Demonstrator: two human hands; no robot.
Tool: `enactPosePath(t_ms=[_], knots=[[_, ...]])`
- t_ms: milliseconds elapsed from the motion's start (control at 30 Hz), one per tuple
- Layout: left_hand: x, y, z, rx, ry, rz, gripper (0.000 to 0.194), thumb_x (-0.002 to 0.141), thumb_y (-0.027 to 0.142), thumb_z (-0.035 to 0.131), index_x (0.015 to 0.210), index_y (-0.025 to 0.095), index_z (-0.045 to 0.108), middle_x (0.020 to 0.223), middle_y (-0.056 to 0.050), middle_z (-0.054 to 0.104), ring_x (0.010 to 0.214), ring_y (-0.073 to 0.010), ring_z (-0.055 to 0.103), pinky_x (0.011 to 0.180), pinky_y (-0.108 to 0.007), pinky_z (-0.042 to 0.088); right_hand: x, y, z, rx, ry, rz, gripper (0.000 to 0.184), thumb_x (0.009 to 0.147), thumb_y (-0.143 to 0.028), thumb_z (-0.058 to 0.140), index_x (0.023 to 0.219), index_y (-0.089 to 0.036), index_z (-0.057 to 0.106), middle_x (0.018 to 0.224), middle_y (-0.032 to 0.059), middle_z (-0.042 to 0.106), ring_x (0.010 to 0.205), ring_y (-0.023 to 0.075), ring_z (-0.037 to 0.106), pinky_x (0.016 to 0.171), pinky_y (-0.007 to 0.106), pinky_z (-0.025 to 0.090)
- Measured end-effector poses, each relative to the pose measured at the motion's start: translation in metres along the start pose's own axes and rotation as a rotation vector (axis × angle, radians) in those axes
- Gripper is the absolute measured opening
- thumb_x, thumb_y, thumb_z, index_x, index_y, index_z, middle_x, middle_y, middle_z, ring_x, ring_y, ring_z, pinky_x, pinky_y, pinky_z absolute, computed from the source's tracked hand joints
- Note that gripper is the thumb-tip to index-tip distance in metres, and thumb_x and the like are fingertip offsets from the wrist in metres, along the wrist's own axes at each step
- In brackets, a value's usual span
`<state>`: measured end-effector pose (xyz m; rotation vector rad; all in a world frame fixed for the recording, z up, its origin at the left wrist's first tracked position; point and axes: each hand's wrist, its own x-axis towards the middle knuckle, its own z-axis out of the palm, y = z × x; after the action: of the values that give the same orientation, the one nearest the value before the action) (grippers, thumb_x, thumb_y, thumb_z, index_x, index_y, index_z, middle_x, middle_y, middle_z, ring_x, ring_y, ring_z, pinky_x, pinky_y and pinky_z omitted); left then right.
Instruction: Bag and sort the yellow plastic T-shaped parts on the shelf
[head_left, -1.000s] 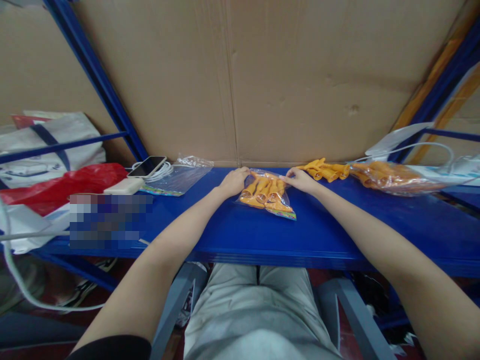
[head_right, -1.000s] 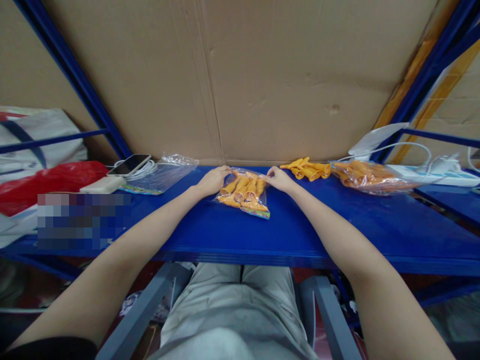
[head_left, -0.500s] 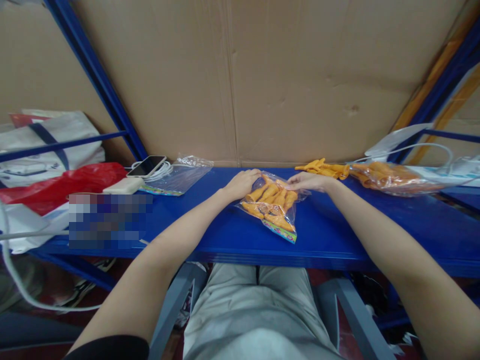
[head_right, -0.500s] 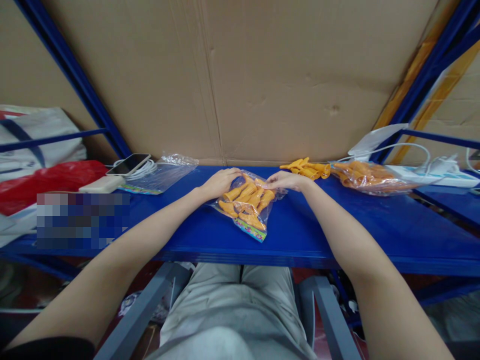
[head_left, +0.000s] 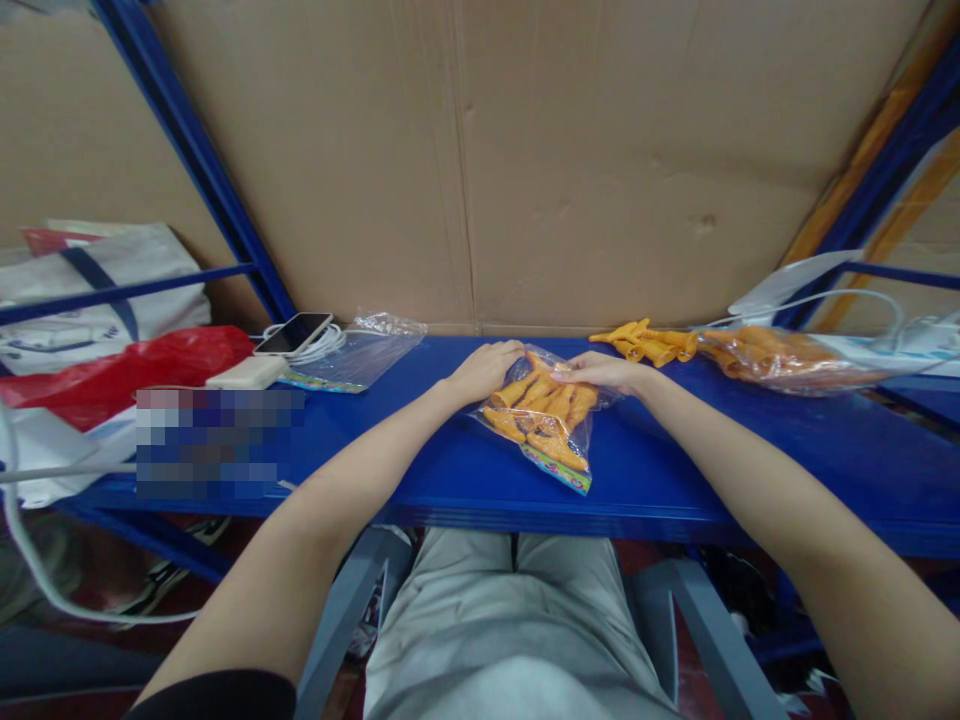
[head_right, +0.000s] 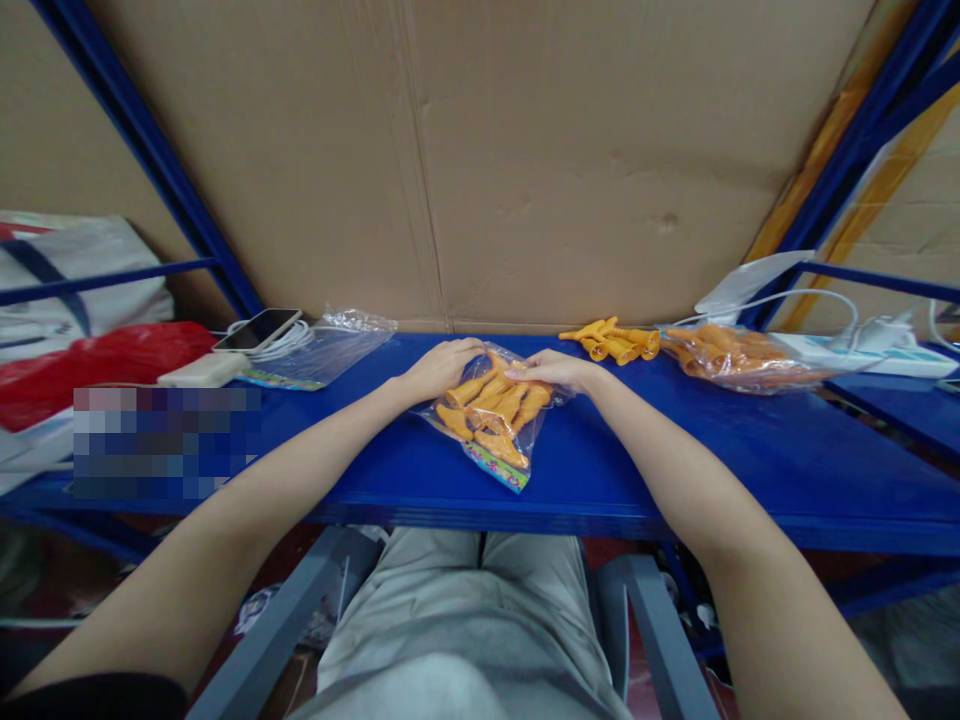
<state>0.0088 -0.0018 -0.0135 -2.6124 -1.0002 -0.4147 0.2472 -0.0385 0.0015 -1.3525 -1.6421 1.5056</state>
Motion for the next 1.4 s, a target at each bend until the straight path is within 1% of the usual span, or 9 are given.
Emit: enactPosePath(t_ms=[133, 367, 533, 667, 767, 933, 1100, 1200, 1400], knots=[[-0.001, 0.001, -0.001, -0.003, 0.016, 0.036, 0.047, 0.094, 0.006, 0.042, 0.138, 0.014, 0.059, 0.144, -0.014, 0.061, 0.129, -0.0207, 0.060, 0.108, -0.034, 0.048, -0.001, -0.001, 0.004, 0.004, -0.003, 0.015, 0.036, 0.062, -0.038, 0.094, 0.083, -0.014, 0.077, 0.088, 0.0123, 0.080, 0.075, 0.0218, 0.076, 0.077, 0.033, 0.064], [-0.001, -0.003, 0.000, -0.046, 0.090, 0.052, 0.050, 0.093, 0.008, 0.043, 0.141, 0.013, 0.055, 0.149, -0.016, 0.056, 0.133, -0.0220, 0.058, 0.110, -0.038, 0.047, -0.002, -0.002, 0.009, 0.102, -0.030, -0.016, 0.029, 0.069, -0.028, 0.090, 0.090, -0.014, 0.076, 0.095, 0.0114, 0.080, 0.079, 0.0193, 0.076, 0.079, 0.029, 0.063], [-0.003, -0.018, 0.004, -0.089, 0.141, -0.017, 0.056, 0.088, 0.003, 0.042, 0.141, 0.016, 0.056, 0.154, -0.012, 0.052, 0.139, -0.0213, 0.052, 0.115, -0.040, 0.045, -0.001, -0.003, 0.011, 0.193, 0.025, -0.067, 0.024, 0.077, -0.022, 0.083, 0.098, -0.014, 0.074, 0.096, 0.0110, 0.080, 0.079, 0.0181, 0.076, 0.080, 0.030, 0.063], [-0.007, -0.039, 0.011, -0.116, 0.115, -0.164, 0.053, 0.084, 0.000, 0.043, 0.131, 0.012, 0.064, 0.151, -0.014, 0.055, 0.138, -0.0223, 0.053, 0.117, -0.037, 0.044, 0.003, -0.002, 0.012, 0.269, 0.162, -0.130, 0.013, 0.082, -0.016, 0.078, 0.093, -0.015, 0.071, 0.086, 0.0080, 0.079, 0.073, 0.0155, 0.075, 0.083, 0.028, 0.063], [-0.011, -0.055, 0.018, -0.120, 0.100, -0.264, 0.050, 0.083, 0.001, 0.044, 0.125, 0.012, 0.069, 0.143, -0.014, 0.061, 0.132, -0.0231, 0.058, 0.116, -0.037, 0.045, 0.008, -0.001, 0.010, 0.313, 0.290, -0.168, 0.010, 0.084, -0.016, 0.076, 0.091, -0.016, 0.069, 0.087, 0.0080, 0.078, 0.076, 0.0163, 0.075, 0.085, 0.030, 0.062], [-0.016, -0.072, 0.026, -0.108, 0.074, -0.330, 0.046, 0.083, 0.003, 0.044, 0.118, 0.013, 0.073, 0.133, -0.011, 0.067, 0.125, -0.0223, 0.063, 0.115, -0.036, 0.047, 0.015, -0.001, 0.004, 0.427, 0.545, -0.188, 0.012, 0.086, -0.014, 0.073, 0.087, -0.018, 0.061, 0.081, 0.0058, 0.076, 0.079, 0.0182, 0.075, 0.081, 0.032, 0.063], [-0.016, -0.068, 0.028, -0.112, 0.013, -0.315, 0.044, 0.084, 0.005, 0.046, 0.116, 0.015, 0.075, 0.131, -0.010, 0.068, 0.122, -0.0222, 0.065, 0.115, -0.036, 0.047, 0.015, -0.004, -0.006, 0.573, 0.735, -0.227, 0.015, 0.086, -0.010, 0.069, 0.087, -0.019, 0.057, 0.074, 0.0036, 0.071, 0.078, 0.0179, 0.071, 0.076, 0.030, 0.061], [-0.014, -0.061, 0.027, -0.119, -0.021, -0.303, 0.043, 0.086, 0.006, 0.046, 0.117, 0.014, 0.074, 0.134, -0.011, 0.066, 0.123, -0.0227, 0.065, 0.115, -0.035, 0.046, 0.013, -0.008, -0.013, 0.616, 0.773, -0.264, 0.009, 0.088, -0.012, 0.066, 0.089, -0.018, 0.058, 0.075, 0.0040, 0.070, 0.076, 0.0171, 0.070, 0.076, 0.031, 0.060], [-0.014, -0.057, 0.025, -0.128, -0.028, -0.251, 0.041, 0.087, 0.007, 0.047, 0.116, 0.015, 0.075, 0.130, -0.010, 0.069, 0.120, -0.0220, 0.066, 0.115, -0.036, 0.047, 0.012, -0.014, -0.028, 0.670, 0.852, -0.324, 0.013, 0.085, -0.014, 0.067, 0.088, -0.021, 0.057, 0.077, 0.0000, 0.070, 0.074, 0.0158, 0.070, 0.073, 0.031, 0.063]])
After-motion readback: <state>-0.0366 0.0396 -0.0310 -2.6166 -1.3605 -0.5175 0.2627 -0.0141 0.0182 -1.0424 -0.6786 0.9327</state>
